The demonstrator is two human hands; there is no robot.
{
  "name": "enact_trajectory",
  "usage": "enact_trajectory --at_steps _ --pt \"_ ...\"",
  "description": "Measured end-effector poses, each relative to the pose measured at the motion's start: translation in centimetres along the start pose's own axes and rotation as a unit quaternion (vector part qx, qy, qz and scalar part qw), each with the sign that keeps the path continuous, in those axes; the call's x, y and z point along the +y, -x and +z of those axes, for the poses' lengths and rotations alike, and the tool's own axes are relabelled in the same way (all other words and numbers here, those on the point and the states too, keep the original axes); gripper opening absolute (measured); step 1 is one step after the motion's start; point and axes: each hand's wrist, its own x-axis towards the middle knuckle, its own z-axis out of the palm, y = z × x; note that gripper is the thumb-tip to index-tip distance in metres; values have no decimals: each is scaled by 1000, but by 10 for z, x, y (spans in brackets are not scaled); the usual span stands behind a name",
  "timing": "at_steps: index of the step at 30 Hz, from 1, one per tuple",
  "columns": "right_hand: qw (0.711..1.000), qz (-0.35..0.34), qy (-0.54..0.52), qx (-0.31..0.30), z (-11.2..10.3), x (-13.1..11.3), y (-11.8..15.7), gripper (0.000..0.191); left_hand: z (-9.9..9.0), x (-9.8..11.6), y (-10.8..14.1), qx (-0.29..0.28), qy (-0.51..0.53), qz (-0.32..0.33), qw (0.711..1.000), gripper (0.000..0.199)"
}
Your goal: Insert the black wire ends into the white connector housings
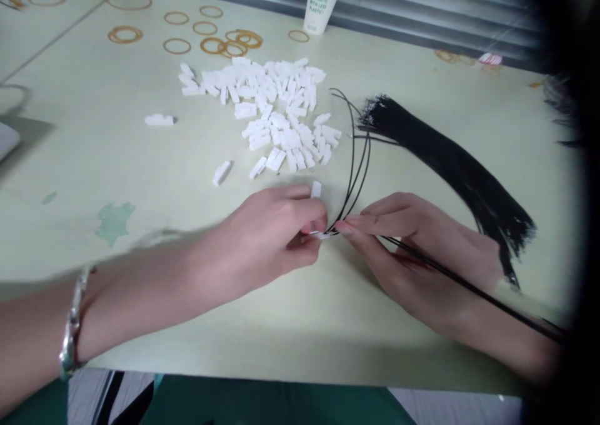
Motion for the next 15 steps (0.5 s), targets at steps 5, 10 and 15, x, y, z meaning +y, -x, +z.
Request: enact_trajectory --at_steps 5,10,15 --pt "1000 -20 -11 18 1 1 2 13 0 -2 -2 5 18 2 1000 7" --pt "1000 -9 -8 12 1 -1 1 14 0 -5 -3 9 23 21 999 8" --pt "999 -31 4 17 0 0 0 18 0 -5 -2 5 19 17 1000 8"
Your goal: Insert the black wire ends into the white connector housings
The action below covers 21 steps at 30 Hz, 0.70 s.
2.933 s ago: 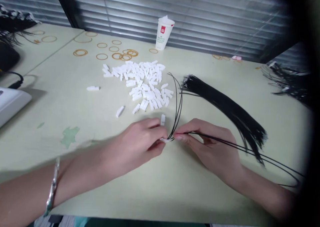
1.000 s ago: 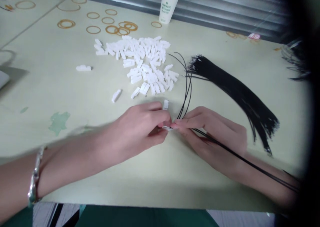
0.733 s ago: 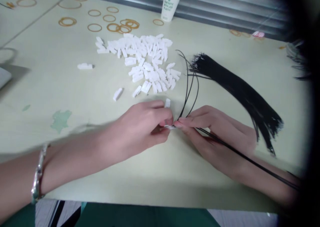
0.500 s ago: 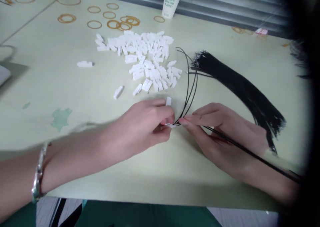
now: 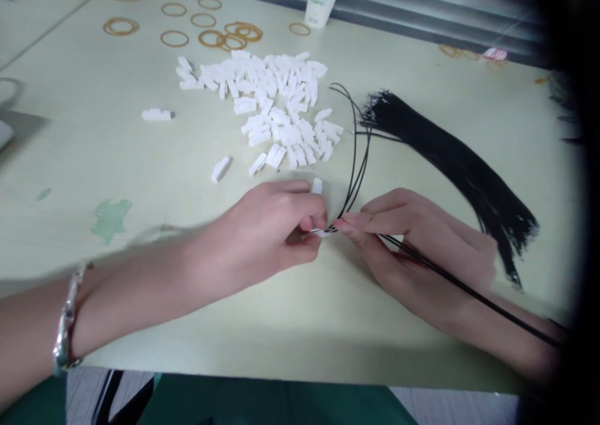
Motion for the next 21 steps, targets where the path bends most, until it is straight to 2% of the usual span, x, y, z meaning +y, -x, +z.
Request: enact_trajectory --at_steps 8,14,21 --pt "999 -47 -22 12 0 4 -1 19 0 0 0 -1 -1 -1 1000 8" --pt "999 -37 -3 3 0 5 -1 18 -1 0 -1 -3 -13 -3 1000 8" --pt "999 -39 -38 -3 0 3 -2 25 -1 1 0 -2 -5 -9 1000 9"
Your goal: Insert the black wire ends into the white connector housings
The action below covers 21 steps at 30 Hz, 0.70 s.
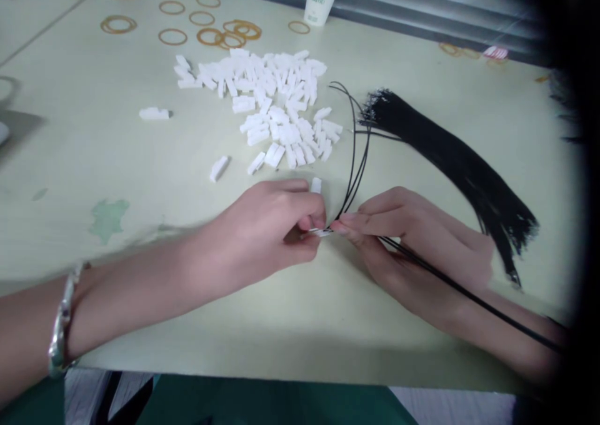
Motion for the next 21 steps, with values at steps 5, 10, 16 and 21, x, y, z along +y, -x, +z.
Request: enact_trajectory --at_steps 5,10,16,21 --pt "1000 -1 -4 -8 1 -2 -3 26 0 0 0 -3 4 1 1000 9" --pt "999 -14 -5 -37 0 -3 -5 23 -1 0 -1 -10 5 -3 1000 9" --pt "999 14 -12 -28 0 -5 -5 21 -1 1 -1 -9 11 -7 1000 10" --pt "997 64 -36 -12 -1 -2 -2 14 0 0 0 -2 19 1 1000 11"
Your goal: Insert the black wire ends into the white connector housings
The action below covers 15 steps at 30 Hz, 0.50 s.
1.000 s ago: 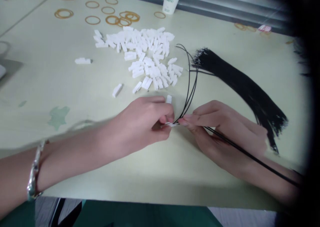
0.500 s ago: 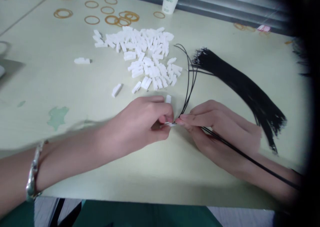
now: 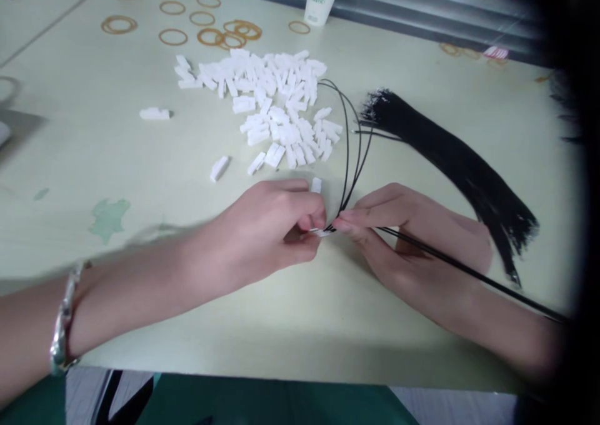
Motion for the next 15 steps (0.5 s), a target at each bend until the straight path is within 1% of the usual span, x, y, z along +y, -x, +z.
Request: enact_trajectory --at_steps 2,6,12,15 --pt "1000 1 10 2 0 2 1 13 0 0 0 0 1 0 1000 10" --pt "999 -8 38 -13 -1 4 1 17 0 1 0 0 -2 -9 1000 11" --pt "998 -50 30 -8 0 2 -2 25 -1 0 0 -1 -10 2 1000 11" --pt "998 -56 28 -7 2 1 -4 22 0 0 0 1 -10 10 1000 10"
